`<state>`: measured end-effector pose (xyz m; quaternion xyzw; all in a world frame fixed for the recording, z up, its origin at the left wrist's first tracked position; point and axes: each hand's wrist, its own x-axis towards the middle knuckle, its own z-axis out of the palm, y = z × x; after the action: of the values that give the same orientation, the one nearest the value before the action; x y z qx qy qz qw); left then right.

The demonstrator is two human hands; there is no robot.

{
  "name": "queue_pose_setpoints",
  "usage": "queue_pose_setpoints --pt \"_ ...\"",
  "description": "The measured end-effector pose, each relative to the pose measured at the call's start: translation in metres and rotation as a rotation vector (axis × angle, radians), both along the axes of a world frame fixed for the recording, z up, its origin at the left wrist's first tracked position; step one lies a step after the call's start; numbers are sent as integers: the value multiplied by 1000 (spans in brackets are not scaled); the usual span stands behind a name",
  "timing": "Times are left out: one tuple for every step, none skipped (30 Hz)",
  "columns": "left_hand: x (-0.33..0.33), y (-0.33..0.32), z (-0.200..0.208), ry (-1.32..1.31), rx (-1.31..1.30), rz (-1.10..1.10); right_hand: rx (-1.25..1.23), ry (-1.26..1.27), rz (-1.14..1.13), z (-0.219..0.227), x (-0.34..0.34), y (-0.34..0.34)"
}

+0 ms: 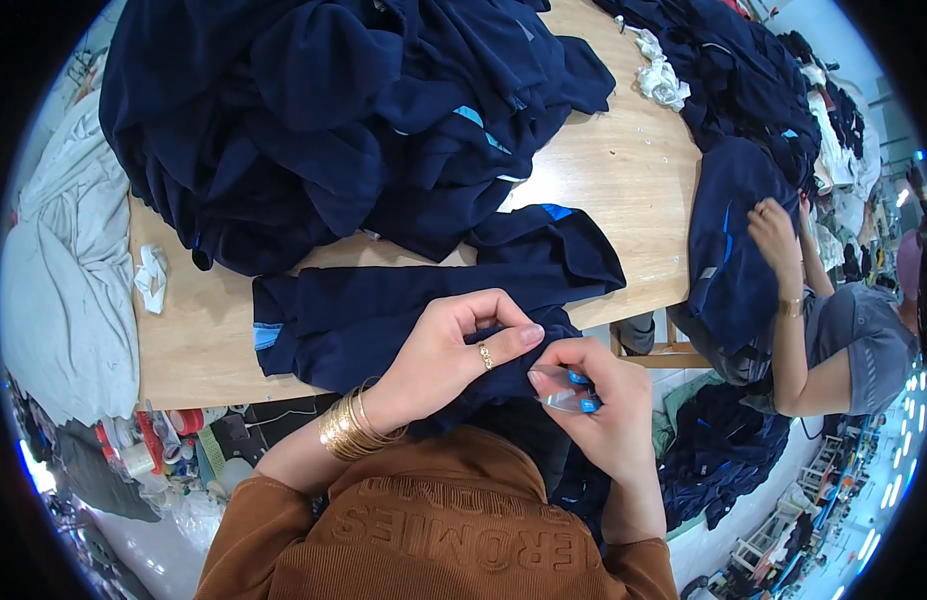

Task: Trimming loose threads from navy blue garments using snips in a factory setting.

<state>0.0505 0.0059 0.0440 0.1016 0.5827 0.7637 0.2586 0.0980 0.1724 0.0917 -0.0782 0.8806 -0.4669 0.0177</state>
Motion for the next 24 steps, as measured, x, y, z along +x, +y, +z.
queue_pose_setpoints --pt "0 0 0 1 0 -2 69 -34 63 1 -1 3" --pt "1 0 -1 -27 16 4 138 -68 126 2 -1 5" --pt "1 -1 -1 -55 33 9 139 -67 124 0 0 6" --pt "1 -2 -1 -55 33 10 -24 -120 69 -5 1 7" --pt "1 -3 1 -58 22 2 -186 -171 14 -7 2 8" --pt "0 -5 3 -61 11 -6 -248 -146 -75 -5 3 9" --pt "0 -7 4 -63 10 -3 -196 -82 -80 -4 2 12" --pt "0 -8 6 -132 70 -38 -143 -18 -85 -2 2 17" --pt "0 -10 7 -201 129 -73 -109 -5 -98 6 0 18" --pt "-1 -11 7 -200 131 -74 -107 -4 -98 8 0 22" --pt "-1 -13 8 -212 140 -103 -1 28 -59 11 -1 26" --pt "-2 -13 9 -224 149 -132 104 60 -20 12 -1 28" --pt "-2 -13 10 -223 151 -133 138 54 -19 12 -1 27" --pt "-2 -12 12 -233 167 -117 140 55 -19 12 0 28" --pt "-2 -11 13 -242 182 -102 248 125 53 12 0 29" --pt "-3 -10 13 -242 183 -102 355 194 128 12 1 29" --pt "-3 -10 12 -235 182 -98 373 214 111 13 1 25" --pt "-3 -9 12 -228 181 -94 373 214 111 13 1 24" --pt "-3 -9 12 -227 181 -94 408 231 119 13 0 24" --pt "-3 -9 12 -209 172 -92 443 247 127 13 0 24" --pt "-3 -8 12 -191 162 -89 442 247 126 14 0 24" --pt "-2 -8 11 -190 162 -90 463 252 124 14 0 24" --pt "-2 -8 10 -166 168 -88 484 257 122 14 0 24" --pt "-2 -8 9 -141 173 -87 484 258 121 14 0 24"
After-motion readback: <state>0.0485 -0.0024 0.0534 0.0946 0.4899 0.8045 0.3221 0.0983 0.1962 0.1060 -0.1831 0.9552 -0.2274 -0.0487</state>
